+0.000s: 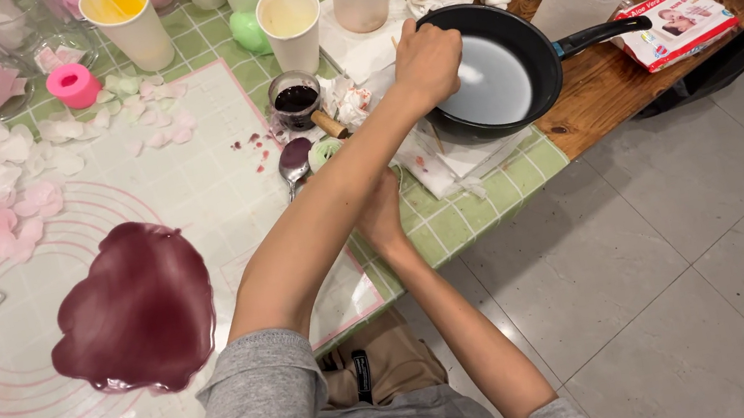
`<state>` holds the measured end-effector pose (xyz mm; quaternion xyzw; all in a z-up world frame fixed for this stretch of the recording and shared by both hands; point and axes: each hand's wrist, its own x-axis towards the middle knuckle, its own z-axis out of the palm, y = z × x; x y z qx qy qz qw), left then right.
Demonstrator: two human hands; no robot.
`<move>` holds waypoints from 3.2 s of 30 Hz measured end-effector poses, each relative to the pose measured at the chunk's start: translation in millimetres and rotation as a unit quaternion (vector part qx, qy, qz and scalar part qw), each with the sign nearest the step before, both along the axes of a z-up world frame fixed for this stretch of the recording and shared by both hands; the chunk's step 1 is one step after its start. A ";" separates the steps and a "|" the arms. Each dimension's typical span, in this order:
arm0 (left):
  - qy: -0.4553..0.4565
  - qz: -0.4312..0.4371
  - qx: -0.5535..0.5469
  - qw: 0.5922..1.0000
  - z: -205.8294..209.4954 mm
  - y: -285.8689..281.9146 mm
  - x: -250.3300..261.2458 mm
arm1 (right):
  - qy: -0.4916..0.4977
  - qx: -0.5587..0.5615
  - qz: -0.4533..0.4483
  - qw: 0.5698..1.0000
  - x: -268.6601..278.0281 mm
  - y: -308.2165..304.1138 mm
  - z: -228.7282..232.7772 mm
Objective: The recorder is decorating a green cylindrical object, likely a candle, with small white wax elements and spreading poured red liquid wax on a silicone mat.
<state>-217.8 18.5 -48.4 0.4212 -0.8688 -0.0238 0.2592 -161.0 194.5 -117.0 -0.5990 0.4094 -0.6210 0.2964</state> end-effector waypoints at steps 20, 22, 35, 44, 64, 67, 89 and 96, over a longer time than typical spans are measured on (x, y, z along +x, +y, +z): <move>0.264 -0.049 0.109 0.957 94.0 69.6 182.4 | -0.175 -0.022 0.055 0.983 8.8 -3.1 5.2; 0.235 -0.028 0.065 0.969 92.5 93.3 206.4 | -0.170 -0.034 0.057 0.983 9.9 -3.6 7.6; 0.157 -0.047 -0.014 0.986 69.1 137.5 231.2 | -0.173 0.000 0.113 0.978 12.4 2.5 10.7; 0.175 -0.061 0.073 0.980 64.7 142.9 236.7 | -0.138 0.014 0.127 0.982 14.7 7.2 18.7; 0.244 -0.041 0.121 0.961 41.6 145.1 242.8 | -0.033 0.008 0.088 0.996 10.5 3.0 2.6; 0.247 -0.026 0.136 0.959 41.3 147.3 243.6 | -0.020 0.015 0.075 0.997 11.4 4.3 4.7; 0.375 -0.054 0.192 0.905 16.6 182.6 237.0 | -0.001 -0.038 -0.016 0.999 6.1 -1.5 -9.8; 0.389 -0.073 0.185 0.900 13.1 191.6 240.0 | 0.003 -0.047 -0.003 0.999 10.0 1.0 -5.7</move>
